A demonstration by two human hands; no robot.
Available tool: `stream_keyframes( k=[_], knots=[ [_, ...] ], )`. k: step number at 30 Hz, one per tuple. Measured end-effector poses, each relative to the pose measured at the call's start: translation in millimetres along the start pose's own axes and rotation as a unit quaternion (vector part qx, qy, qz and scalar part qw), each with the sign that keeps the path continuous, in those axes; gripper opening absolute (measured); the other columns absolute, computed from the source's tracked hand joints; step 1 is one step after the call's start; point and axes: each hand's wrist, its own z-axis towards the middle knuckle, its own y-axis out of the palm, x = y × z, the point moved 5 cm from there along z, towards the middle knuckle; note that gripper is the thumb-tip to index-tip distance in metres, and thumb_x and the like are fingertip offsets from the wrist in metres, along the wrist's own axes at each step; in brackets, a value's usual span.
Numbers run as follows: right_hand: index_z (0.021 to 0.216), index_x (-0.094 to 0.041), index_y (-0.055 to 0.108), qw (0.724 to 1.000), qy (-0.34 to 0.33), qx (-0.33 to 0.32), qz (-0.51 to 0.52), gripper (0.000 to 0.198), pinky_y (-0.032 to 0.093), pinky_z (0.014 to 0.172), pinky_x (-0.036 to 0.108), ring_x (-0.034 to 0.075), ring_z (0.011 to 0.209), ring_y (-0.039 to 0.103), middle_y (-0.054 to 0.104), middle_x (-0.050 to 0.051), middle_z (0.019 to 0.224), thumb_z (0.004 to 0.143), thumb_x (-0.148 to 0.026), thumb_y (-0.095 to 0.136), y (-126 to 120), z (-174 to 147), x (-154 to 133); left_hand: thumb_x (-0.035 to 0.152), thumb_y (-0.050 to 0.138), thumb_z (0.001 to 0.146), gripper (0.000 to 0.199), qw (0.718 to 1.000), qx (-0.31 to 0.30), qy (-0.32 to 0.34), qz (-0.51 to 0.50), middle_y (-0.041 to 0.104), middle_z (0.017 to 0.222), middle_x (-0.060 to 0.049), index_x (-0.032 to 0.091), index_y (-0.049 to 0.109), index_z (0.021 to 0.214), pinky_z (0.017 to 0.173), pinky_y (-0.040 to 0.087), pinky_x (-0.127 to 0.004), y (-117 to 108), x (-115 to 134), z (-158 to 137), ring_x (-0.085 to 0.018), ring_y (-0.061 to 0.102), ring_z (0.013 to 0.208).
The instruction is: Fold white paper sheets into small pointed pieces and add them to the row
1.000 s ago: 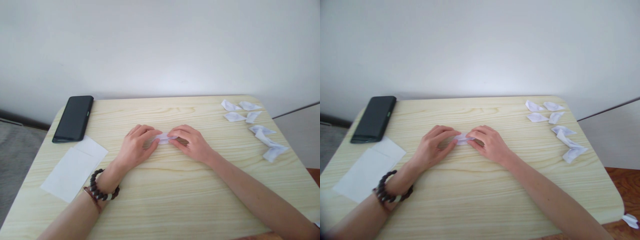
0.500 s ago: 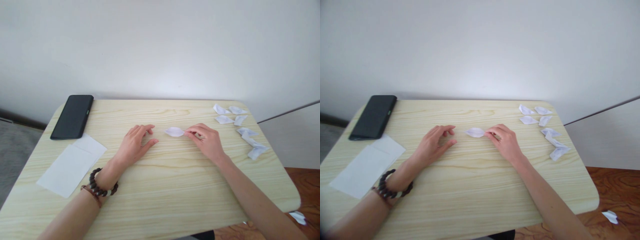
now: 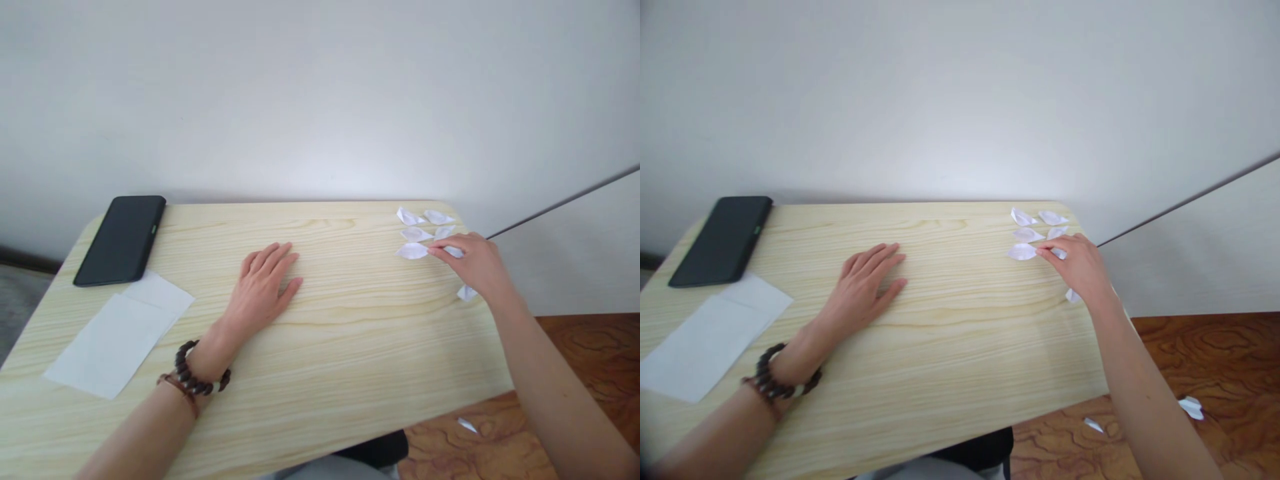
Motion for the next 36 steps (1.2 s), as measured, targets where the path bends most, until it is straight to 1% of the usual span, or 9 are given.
stream_keyframes(
  k=[5,9,15,19,21,26,28,30,36],
  knots=[
    [0.082,-0.024,0.072,0.999,-0.006,-0.009,-0.045,0.022,0.046,0.075,0.042,0.025,0.082,0.065,0.074,0.005,0.091,0.088,-0.039,0.058,-2,-4,19,0.035,0.049,0.092,0.04,1.0,0.008,0.005,-0.001,0.05,0.142,-0.013,0.02,0.052,0.129,0.108,0.032,-0.052,-1,-1,0,-0.031,0.04,0.134],
    [0.093,-0.023,0.072,0.999,0.021,0.029,-0.04,0.021,0.048,0.079,0.042,0.027,0.088,0.063,0.07,0.007,0.095,0.086,-0.04,0.061,-2,-5,10,0.035,0.049,0.092,0.04,1.0,0.011,0.008,0.002,0.05,0.142,-0.013,0.019,0.053,0.129,0.107,0.033,-0.052,0,-2,-1,-0.031,0.041,0.134],
    [0.088,-0.023,0.071,0.997,-0.049,0.031,0.056,0.014,0.049,0.081,0.042,0.024,0.087,0.061,0.068,0.006,0.091,0.089,-0.031,0.059,14,4,-65,0.035,0.047,0.093,0.042,1.0,0.002,0.012,0.016,0.049,0.143,-0.014,0.016,0.052,0.13,0.109,0.032,-0.051,0,2,0,-0.032,0.039,0.135],
    [0.09,-0.022,0.068,0.984,-0.104,-0.003,0.143,0.013,0.049,0.084,0.04,0.023,0.09,0.061,0.067,0.006,0.092,0.091,-0.027,0.057,35,10,-127,0.035,0.042,0.096,0.041,0.997,-0.067,0.011,0.048,0.047,0.144,-0.013,0.018,0.051,0.132,0.108,0.036,-0.047,-13,4,-13,-0.029,0.041,0.134],
    [0.095,-0.021,0.067,0.973,-0.129,-0.031,0.191,0.014,0.049,0.086,0.038,0.022,0.093,0.061,0.067,0.007,0.095,0.092,-0.028,0.055,49,9,-158,0.036,0.045,0.094,0.042,0.993,-0.076,-0.042,0.082,0.045,0.144,-0.015,0.019,0.052,0.132,0.104,0.039,-0.05,-28,-6,-32,-0.034,0.043,0.131],
    [0.105,-0.02,0.066,0.954,-0.184,-0.087,0.22,0.021,0.049,0.084,0.037,0.021,0.089,0.06,0.062,0.009,0.102,0.094,-0.029,0.05,78,7,-221,0.05,0.046,0.091,0.064,0.954,0.008,-0.222,0.204,0.043,0.14,-0.024,0.014,0.035,0.143,0.098,0.038,-0.058,-67,-42,-105,-0.043,0.042,0.127],
    [0.107,-0.02,0.066,0.958,-0.18,-0.089,0.205,0.022,0.049,0.084,0.037,0.021,0.089,0.06,0.061,0.009,0.104,0.094,-0.028,0.05,84,11,-234,0.053,0.043,0.092,0.066,0.938,0.015,-0.265,0.221,0.045,0.139,-0.023,0.012,0.034,0.143,0.099,0.039,-0.056,-73,-53,-129,-0.041,0.042,0.128],
    [0.108,-0.02,0.066,0.96,-0.177,-0.088,0.198,0.023,0.048,0.083,0.037,0.022,0.089,0.06,0.06,0.009,0.105,0.093,-0.027,0.049,87,15,-242,0.049,0.037,0.095,0.057,0.944,0.0,-0.255,0.208,0.051,0.136,-0.02,0.01,0.043,0.137,0.096,0.045,-0.049,-71,-56,-142,-0.037,0.051,0.123],
    [0.11,-0.019,0.065,0.957,-0.178,-0.086,0.211,0.025,0.048,0.081,0.037,0.021,0.088,0.06,0.06,0.008,0.101,0.094,-0.028,0.049,89,19,-243,0.036,0.041,0.098,0.036,0.941,0.038,-0.211,0.26,0.066,0.123,-0.014,0.012,0.062,0.115,0.088,0.052,-0.04,-73,-47,-143,-0.029,0.063,0.112]
  ],
)
